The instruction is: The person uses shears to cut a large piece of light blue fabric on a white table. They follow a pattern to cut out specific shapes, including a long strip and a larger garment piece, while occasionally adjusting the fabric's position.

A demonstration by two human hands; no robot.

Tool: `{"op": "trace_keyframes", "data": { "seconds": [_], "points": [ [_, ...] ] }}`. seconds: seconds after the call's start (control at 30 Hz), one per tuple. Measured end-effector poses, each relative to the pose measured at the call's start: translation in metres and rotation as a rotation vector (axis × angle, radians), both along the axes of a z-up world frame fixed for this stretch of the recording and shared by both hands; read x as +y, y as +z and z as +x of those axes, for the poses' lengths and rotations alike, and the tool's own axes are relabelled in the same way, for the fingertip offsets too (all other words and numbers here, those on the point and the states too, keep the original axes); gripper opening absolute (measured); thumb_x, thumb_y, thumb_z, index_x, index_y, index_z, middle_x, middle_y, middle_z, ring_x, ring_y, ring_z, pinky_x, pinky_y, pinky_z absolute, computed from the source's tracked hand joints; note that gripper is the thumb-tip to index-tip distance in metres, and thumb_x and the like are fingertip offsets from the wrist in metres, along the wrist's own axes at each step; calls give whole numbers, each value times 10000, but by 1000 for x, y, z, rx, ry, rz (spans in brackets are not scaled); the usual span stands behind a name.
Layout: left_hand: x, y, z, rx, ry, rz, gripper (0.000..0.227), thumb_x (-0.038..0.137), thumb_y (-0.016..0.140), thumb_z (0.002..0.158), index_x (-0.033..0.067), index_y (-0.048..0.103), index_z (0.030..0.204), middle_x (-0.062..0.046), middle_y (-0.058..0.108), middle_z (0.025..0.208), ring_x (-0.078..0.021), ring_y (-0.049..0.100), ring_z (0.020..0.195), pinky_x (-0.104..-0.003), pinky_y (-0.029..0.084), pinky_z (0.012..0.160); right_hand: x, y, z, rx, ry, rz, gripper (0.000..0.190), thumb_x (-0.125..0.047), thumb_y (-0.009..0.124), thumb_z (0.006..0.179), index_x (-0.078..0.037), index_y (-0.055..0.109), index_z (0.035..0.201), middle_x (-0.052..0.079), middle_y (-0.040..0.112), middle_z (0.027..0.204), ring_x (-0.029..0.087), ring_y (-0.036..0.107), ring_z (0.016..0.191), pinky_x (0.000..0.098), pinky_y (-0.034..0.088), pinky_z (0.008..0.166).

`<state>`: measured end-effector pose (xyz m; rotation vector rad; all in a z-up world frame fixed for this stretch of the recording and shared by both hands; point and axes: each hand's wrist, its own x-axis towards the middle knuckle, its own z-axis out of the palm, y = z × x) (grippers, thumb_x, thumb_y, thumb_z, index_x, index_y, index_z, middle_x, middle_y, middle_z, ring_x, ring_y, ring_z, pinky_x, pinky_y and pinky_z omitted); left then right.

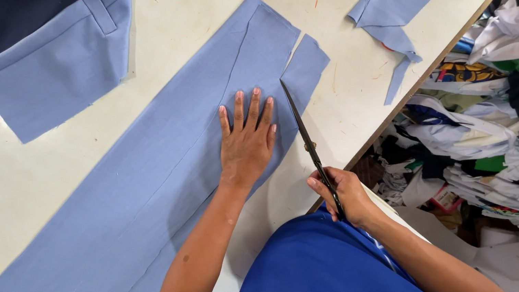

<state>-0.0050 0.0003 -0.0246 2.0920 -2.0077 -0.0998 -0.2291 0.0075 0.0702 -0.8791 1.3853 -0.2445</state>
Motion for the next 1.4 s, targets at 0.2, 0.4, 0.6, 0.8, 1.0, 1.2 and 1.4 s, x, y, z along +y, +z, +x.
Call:
{"op": "trace_keyframes", "data": {
  "seconds": [0.2,0.4,0.6,0.8,1.0,1.2,1.4],
  "points": [
    [-2,3,0,-9,8,-12,532,418,427,1139,274,433,1652,-45,314,1759,-346,207,1635,-637,51,1295,0,-9,-6,-68,-61,44,330,-201,772,975,102,689,1077,208,643,741,174,518,284,281,420,232],
    [-1,3,-1,-26,14,10,538,436,434,1133,283,439,1649,-35,304,1763,-330,192,1639,-625,36,1300,-9,-3,-7,-118,-63,80,357,-198,780,968,123,679,1088,210,632,795,169,518,294,283,436,233],
    [-3,3,-1,-25,-2,54,543,435,397,1139,283,414,1660,-41,305,1763,-339,181,1639,-629,20,1297,-36,9,-44,-193,-11,84,338,-183,706,998,137,691,1105,184,587,626,177,499,287,299,430,230],
    [-7,17,-5,-5,6,91,530,400,430,1132,245,433,1639,-55,315,1753,-359,215,1631,-650,97,1291,-129,3,-148,26,132,-58,369,-236,644,1006,96,695,1161,143,582,592,195,475,294,312,380,295],
    [-80,51,-43,69,104,-2,473,234,493,1124,146,490,1588,-79,404,1695,-395,316,1590,-693,218,1254,-235,49,-140,229,504,137,409,-251,697,937,49,749,1210,160,518,488,227,457,348,348,383,400],
    [-151,-4,-21,-1,413,-19,549,329,469,1153,173,389,1673,-105,305,1754,-380,203,1631,-653,58,1284,-266,12,-118,39,645,104,373,-222,725,949,43,733,1212,158,627,535,212,537,309,297,423,357],
    [-152,-18,-19,-142,408,-58,594,461,406,1146,212,378,1685,-104,270,1771,-372,168,1638,-652,9,1278,-257,-3,-90,-121,532,90,401,-212,792,928,93,710,1175,213,625,493,240,562,290,295,411,320]
  ]
}}
